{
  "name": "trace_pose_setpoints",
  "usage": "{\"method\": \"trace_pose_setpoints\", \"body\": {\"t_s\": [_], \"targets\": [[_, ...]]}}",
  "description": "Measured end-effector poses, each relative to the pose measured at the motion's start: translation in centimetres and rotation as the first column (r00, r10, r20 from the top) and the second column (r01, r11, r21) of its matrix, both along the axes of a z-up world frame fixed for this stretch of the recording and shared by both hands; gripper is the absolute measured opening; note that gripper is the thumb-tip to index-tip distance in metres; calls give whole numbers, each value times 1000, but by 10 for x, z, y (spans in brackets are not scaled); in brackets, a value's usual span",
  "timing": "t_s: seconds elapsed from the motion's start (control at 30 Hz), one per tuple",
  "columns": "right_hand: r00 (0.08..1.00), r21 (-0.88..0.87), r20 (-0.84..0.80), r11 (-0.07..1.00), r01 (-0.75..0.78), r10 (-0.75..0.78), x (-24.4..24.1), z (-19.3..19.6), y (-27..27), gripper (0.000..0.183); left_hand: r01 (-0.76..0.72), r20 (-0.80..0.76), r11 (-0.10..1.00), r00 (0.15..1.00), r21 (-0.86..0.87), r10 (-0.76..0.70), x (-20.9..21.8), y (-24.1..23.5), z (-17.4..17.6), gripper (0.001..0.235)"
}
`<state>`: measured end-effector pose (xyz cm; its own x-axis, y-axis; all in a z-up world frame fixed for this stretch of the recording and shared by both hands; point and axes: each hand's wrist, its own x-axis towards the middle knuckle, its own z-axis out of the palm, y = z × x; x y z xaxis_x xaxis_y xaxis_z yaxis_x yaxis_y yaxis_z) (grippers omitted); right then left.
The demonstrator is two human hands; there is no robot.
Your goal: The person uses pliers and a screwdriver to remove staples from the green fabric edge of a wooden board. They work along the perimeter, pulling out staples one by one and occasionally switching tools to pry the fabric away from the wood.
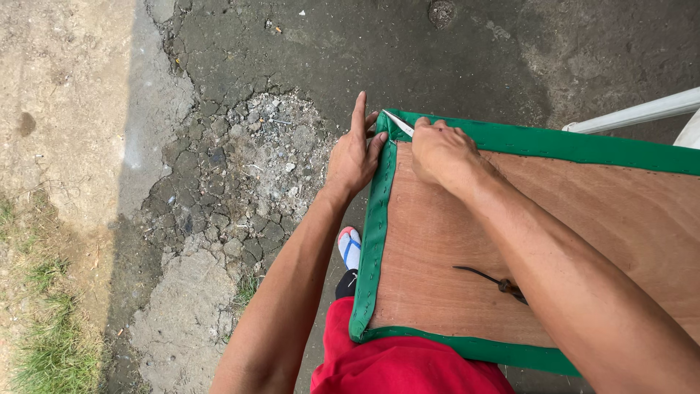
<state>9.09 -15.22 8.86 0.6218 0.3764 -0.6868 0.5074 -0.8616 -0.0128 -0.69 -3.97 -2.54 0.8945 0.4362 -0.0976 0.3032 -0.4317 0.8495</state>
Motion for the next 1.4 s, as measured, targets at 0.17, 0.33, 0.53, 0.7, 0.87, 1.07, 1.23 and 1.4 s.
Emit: {"method": "trace_pose_setpoints", "body": {"t_s": [0.17, 0.33, 0.53, 0.7, 0.87, 1.07, 1.23, 1.4], "targets": [[759, 344, -555, 736, 583, -342, 0, 1, -24, 23, 10, 68, 997, 998, 82, -16, -3, 0, 7, 66], [595, 515, -775, 333, 790, -213, -14, -5, -62, 27, 232, 94, 858, 947, 458, -306, 3, 21, 17, 32], [457, 290, -821, 441, 850, -342, -34, -14, -101, 43, 426, 1, 476, 744, 769, -668, 34, 47, 21, 20], [272, 131, -896, 379, 916, -350, -47, -14, -112, 42, 495, -46, 727, 839, 476, -541, 51, 35, 19, 12], [149, 33, -944, 363, 931, -296, -48, -15, -105, 40, 512, -68, 722, 834, 465, -547, 65, 36, 17, 9], [110, -5, -950, 363, 932, -293, -49, -24, -92, 40, 549, -180, 700, 827, 457, -532, 77, 34, 14, 13], [123, -39, -927, 415, 909, -356, -49, -27, -89, 40, 526, -210, 727, 848, 441, -486, 76, 34, 10, 16], [-35, -128, -968, 367, 922, -250, -43, -33, -88, 37, 395, -21, 866, 912, 306, -409, 56, 37, -1, 9]]}}
